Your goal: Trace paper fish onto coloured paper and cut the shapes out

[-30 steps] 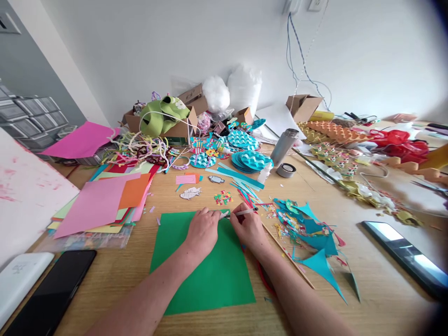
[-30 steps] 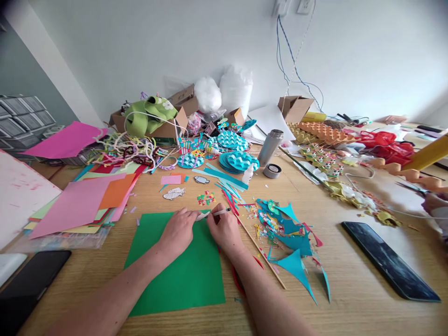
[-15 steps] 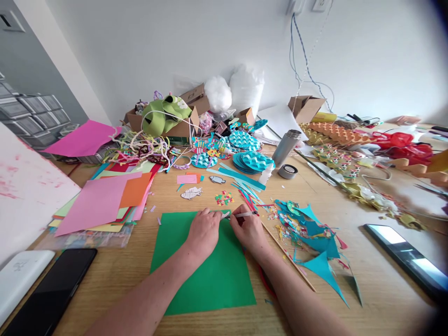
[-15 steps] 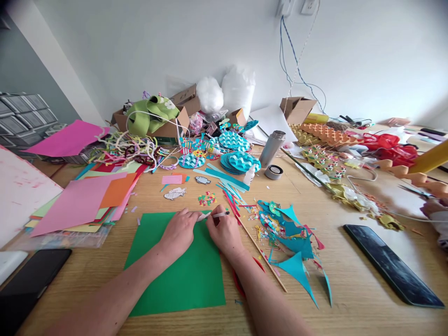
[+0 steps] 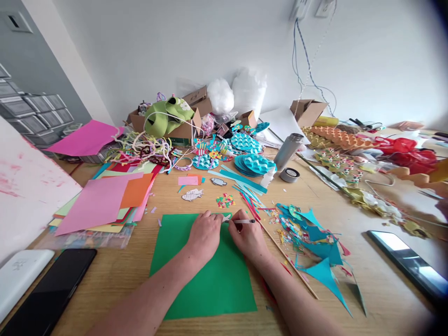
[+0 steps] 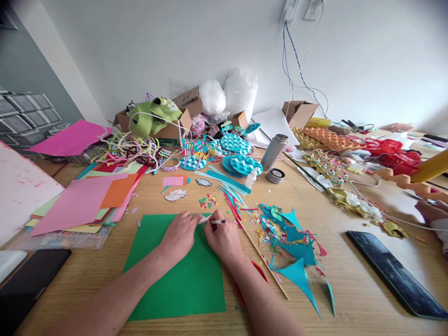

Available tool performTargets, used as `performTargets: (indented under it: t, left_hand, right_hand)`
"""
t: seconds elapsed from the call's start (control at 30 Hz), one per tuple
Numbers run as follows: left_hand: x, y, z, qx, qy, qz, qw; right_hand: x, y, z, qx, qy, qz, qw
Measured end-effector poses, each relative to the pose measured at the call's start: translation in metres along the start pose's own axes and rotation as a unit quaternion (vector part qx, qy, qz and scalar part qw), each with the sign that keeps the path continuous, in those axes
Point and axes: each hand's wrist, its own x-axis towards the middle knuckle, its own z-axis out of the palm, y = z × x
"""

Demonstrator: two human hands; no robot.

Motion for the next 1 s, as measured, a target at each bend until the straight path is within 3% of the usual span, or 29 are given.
performTargets:
  t: [0.53, 0.8, 1.0]
  left_hand:
    - [-0.0007, 0.002, -0.0035, 0.003, -0.005, 0.0, 1.0]
    - [-0.0002, 0.0015, -0.0041, 0.001, -0.014, -0.006, 1.0]
    - [0.0012, 0.0019, -0.0072, -0.01, -0.022, -0.009, 1.0]
  right_hand:
    - [-0.0004, -0.0025, -0.0002, 0.002, -0.008, -0.008, 1.0]
    - [0.0008, -0.0047, -0.0024, 0.051, 0.003, 0.039, 0.998]
    - [0.0004, -0.0084, -0.0004, 0.103, -0.03, 0.032, 0.994]
